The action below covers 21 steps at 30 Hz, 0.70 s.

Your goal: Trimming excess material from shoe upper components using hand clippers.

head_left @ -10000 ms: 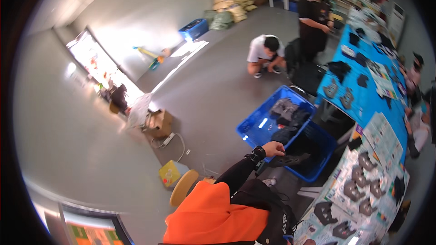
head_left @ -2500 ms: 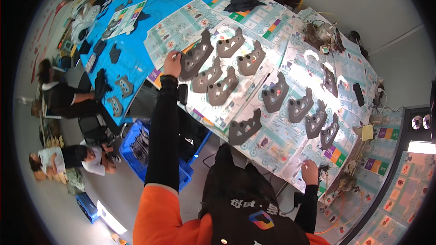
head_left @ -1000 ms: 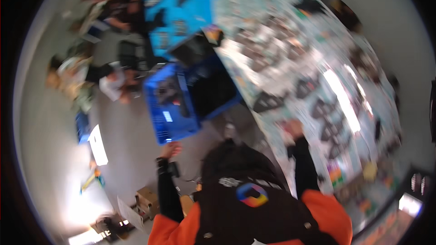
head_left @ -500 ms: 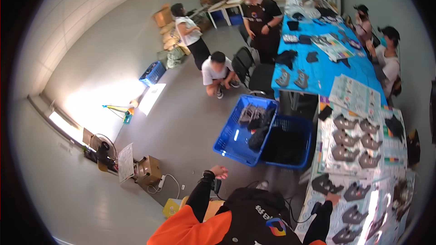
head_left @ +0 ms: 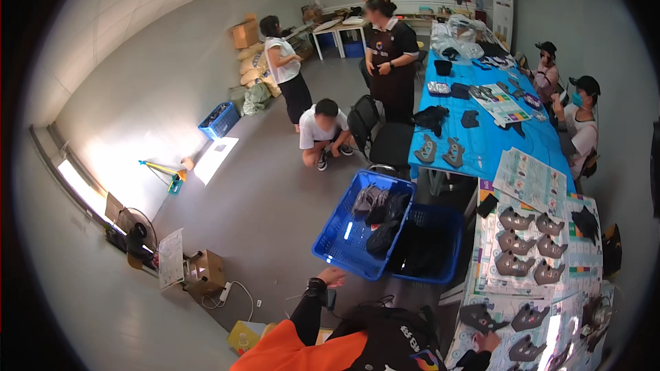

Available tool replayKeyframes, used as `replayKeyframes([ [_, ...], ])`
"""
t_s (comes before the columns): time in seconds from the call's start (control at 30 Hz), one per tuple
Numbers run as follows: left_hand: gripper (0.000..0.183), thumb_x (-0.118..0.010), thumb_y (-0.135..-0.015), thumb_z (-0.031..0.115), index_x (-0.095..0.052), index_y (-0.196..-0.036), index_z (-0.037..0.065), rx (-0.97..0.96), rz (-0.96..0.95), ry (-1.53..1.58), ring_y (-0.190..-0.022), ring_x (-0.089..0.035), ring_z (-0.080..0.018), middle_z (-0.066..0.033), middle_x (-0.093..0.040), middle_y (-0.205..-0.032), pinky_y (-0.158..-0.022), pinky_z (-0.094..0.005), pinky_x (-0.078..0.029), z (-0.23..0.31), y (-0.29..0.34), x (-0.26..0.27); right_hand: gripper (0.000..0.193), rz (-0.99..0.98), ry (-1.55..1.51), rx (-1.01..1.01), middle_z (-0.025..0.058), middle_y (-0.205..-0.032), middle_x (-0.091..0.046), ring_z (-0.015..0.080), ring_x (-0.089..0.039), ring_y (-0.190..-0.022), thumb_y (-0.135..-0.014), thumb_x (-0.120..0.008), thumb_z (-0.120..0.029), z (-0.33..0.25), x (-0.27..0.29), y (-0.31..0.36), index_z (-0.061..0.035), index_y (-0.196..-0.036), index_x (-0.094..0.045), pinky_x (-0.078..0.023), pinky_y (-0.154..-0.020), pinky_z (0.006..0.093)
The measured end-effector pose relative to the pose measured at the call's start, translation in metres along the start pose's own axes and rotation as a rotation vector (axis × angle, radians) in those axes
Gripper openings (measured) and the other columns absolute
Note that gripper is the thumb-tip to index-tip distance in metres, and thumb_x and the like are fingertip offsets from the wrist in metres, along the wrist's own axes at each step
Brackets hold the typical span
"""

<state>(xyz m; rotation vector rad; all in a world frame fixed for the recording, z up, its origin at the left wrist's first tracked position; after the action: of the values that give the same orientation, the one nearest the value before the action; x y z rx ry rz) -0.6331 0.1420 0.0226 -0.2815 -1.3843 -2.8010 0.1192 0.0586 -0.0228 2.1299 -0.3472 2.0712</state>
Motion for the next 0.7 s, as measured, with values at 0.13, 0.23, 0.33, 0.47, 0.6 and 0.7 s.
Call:
replayKeyframes([
  [0.13, 0.035, -0.065, -0.098, 0.034, -0.065, -0.118, 0.004, -0.224, -0.046, -0.097, -0.075, -0.07, -0.0123, -0.0056, -0.075, -0.094, -0.064, -0.0254, -0.055, 0.065, -0.014, -0.021, 0.047, 0.007, -0.008, 0.066, 0.0165, -0.062, -0.062, 0.0397, -0.062, -0.055, -0.074, -0.075, -0.054, 0.013, -0.011, 0.045, -0.0072, -0.073, -0.066, -0.048, -0.05, 0.0522],
  [0.23, 0.034, -0.066, -0.098, 0.03, -0.067, -0.117, 0.001, -0.305, -0.045, -0.142, -0.074, -0.07, -0.0146, -0.0092, -0.075, -0.092, -0.065, -0.0286, -0.056, 0.095, -0.035, -0.039, 0.044, -0.562, 0.053, -0.187, 0.0195, -0.097, -0.074, 0.0371, -0.069, -0.092, -0.093, -0.059, -0.047, -0.009, 0.002, 0.091, -0.0098, -0.112, -0.073, -0.052, -0.081, 0.0515],
  [0.33, 0.034, -0.066, -0.098, 0.027, -0.066, -0.116, -0.002, -0.393, -0.08, -0.133, -0.076, -0.069, -0.0149, -0.0114, -0.074, -0.093, -0.07, -0.0297, -0.056, 0.13, -0.031, -0.054, 0.044, -0.552, 0.017, -0.251, 0.0194, -0.096, -0.073, 0.037, -0.069, -0.091, -0.092, -0.06, -0.047, -0.017, 0.039, 0.103, -0.0096, -0.111, -0.073, -0.051, -0.08, 0.0514],
  [0.47, 0.033, -0.065, -0.099, 0.026, -0.066, -0.116, -0.002, -0.435, -0.099, -0.183, -0.077, -0.069, -0.0151, -0.011, -0.073, -0.093, -0.072, -0.0294, -0.056, 0.155, -0.031, -0.069, 0.042, -0.539, -0.085, -0.356, 0.0193, -0.094, -0.072, 0.037, -0.068, -0.088, -0.092, -0.06, -0.046, -0.025, 0.046, 0.115, -0.0092, -0.109, -0.072, -0.051, -0.077, 0.0512],
  [0.6, 0.032, -0.064, -0.099, 0.026, -0.066, -0.116, -0.001, -0.452, -0.103, -0.169, -0.077, -0.069, -0.015, -0.0106, -0.073, -0.094, -0.073, -0.0289, -0.056, 0.159, -0.031, -0.068, 0.041, -0.536, -0.19, -0.426, 0.0193, -0.091, -0.071, 0.0369, -0.067, -0.085, -0.092, -0.061, -0.046, -0.035, 0.049, 0.121, -0.0089, -0.106, -0.072, -0.05, -0.074, 0.0509],
  [0.7, 0.032, -0.064, -0.099, 0.026, -0.066, -0.117, -0.001, -0.469, -0.101, -0.176, -0.078, -0.069, -0.0147, -0.0104, -0.073, -0.096, -0.074, -0.0289, -0.056, 0.162, -0.03, -0.067, 0.04, -0.538, -0.268, -0.485, 0.0192, -0.089, -0.07, 0.0368, -0.067, -0.083, -0.091, -0.062, -0.045, -0.038, 0.05, 0.13, -0.0086, -0.105, -0.071, -0.05, -0.072, 0.0507],
])
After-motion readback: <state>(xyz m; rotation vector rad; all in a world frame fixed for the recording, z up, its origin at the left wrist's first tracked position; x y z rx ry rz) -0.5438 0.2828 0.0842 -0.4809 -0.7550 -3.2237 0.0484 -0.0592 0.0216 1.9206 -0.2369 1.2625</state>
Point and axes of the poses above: each hand's wrist, its own y-axis away from the middle knuckle, its own x-axis out of the back of the hand, z = x × y, the point moved 10 cm from there along -y, towards the middle knuckle
